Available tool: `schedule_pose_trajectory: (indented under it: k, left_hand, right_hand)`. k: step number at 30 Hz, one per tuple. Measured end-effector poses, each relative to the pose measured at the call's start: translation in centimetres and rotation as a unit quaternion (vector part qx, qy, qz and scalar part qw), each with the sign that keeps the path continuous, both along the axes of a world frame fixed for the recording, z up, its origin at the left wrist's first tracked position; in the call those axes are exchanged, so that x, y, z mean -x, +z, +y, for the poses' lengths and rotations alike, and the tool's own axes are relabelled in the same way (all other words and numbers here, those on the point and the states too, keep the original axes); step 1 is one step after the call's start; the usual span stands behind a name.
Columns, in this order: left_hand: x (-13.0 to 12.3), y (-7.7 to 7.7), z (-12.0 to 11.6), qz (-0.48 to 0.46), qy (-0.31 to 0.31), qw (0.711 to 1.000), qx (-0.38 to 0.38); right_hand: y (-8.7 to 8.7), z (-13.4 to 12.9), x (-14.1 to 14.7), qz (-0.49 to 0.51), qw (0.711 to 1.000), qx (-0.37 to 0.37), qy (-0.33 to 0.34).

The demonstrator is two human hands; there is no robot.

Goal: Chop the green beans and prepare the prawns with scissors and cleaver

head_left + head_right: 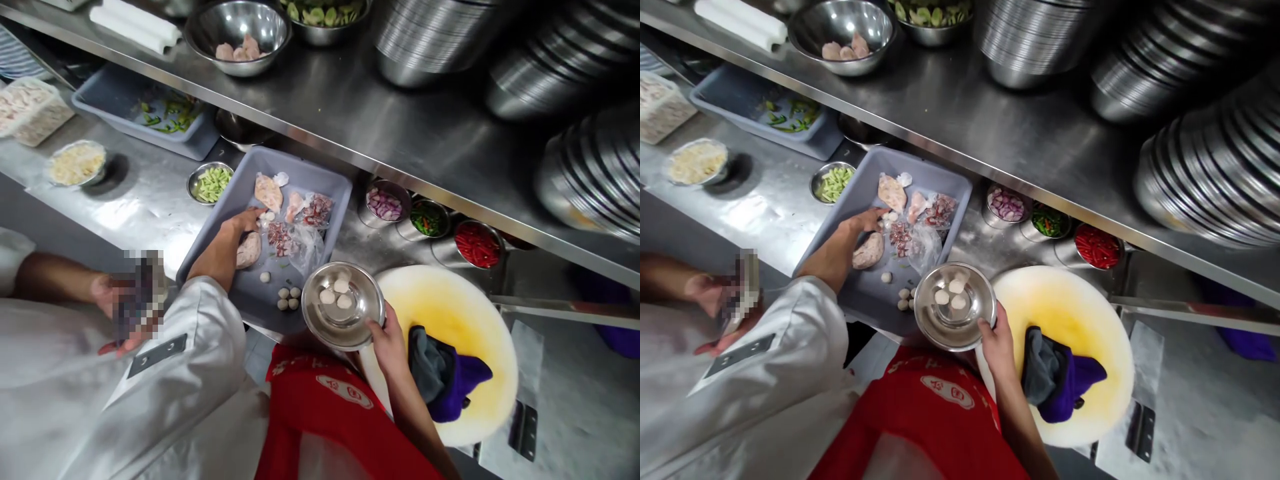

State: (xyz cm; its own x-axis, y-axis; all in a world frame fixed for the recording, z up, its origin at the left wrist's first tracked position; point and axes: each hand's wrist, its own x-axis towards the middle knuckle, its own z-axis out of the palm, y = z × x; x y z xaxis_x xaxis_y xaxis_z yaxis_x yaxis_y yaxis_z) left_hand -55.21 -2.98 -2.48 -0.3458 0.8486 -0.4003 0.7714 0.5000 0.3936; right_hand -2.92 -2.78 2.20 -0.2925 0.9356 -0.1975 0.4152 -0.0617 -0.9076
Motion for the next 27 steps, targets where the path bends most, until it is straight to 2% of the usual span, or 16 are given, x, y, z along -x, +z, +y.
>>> schedule_pose_trajectory:
  k: [3, 8, 13, 17, 23, 27]
  left_hand:
    - [0.1, -0.7, -0.2, -0.011, -0.014, 1.000, 0.017]
    - [-0.4, -1.1, -0.2, -0.035, -0.005, 0.999, 0.005]
    - [-0.6, -1.5, 0.7, -0.045, -0.064, 0.997, 0.006]
    - [-0.1, -1.4, 1.5, -0.034, -0.115, 0.992, 0.025]
    - [0.4, -1.3, 1.4, -0.007, -0.126, 0.991, 0.038]
    - [-0.5, -1.5, 1.1, 0.021, -0.134, 0.990, 0.039]
  right_hand:
    - [-0.1, 0.2, 0.2, -0.002, 1.000, 0.004, 0.000]
    - [-0.2, 0.3, 0.1, -0.013, 1.000, 0.001, 0.000]
    - [-0.3, 0.0, -0.1, -0.012, 1.000, -0.004, 0.000]
    - [-0.4, -0.2, -0.3, 0.001, 1.000, 0.008, -0.003]
    - [-0.7, -0.2, -0.9, -0.011, 1.000, 0.003, -0.004]
    - [-1.0, -0.2, -1.1, -0.020, 1.000, -0.008, -0.005]
